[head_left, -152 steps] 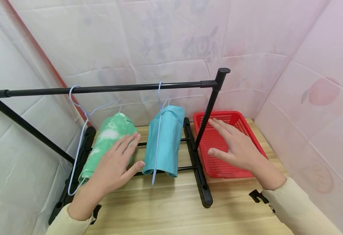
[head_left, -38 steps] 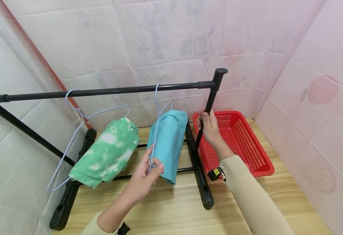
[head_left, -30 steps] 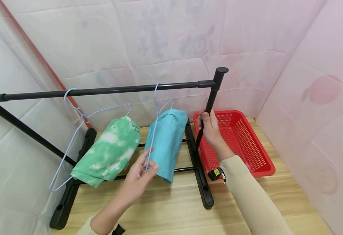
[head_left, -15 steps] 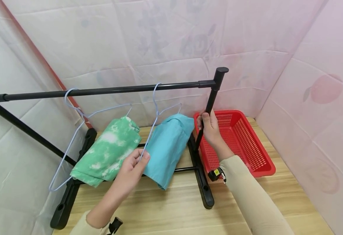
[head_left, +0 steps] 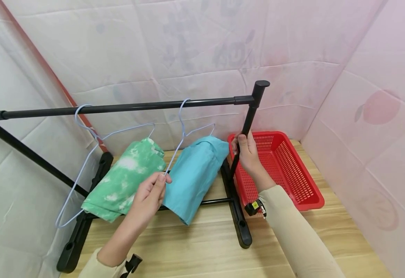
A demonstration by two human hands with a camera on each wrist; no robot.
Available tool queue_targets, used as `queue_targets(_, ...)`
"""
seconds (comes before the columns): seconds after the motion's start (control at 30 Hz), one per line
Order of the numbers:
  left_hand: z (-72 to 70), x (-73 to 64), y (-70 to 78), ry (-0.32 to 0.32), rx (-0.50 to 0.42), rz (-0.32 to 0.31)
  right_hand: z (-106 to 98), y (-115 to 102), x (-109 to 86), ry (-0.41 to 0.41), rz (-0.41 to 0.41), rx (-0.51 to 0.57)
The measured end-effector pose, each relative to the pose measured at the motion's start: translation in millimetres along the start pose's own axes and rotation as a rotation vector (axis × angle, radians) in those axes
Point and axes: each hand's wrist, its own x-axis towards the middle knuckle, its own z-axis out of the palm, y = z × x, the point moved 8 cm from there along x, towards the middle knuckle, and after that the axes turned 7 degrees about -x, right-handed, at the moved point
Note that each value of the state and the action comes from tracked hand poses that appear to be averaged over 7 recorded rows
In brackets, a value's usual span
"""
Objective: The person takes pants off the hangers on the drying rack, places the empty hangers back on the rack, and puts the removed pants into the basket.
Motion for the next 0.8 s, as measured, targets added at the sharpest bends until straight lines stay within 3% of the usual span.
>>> queue_targets(0.2, -3.1, 0.9, 5.2, 0.039, -0.015, 0.043, -3.3, 12.9, -0.2, 0.013, -0.001, -0.013)
queue_targets(0.43, -3.2, 0.8, 11.5, 0.057, -0.002, 0.068, -2.5, 11.7, -1.0, 0.013, -0.006, -0.004)
queue_targets(0.8, 0.8, -1.6, 23.8, 0.045, 0.033, 0.132, -1.0, 15.4, -1.6, 0.016, 0.001, 0.022)
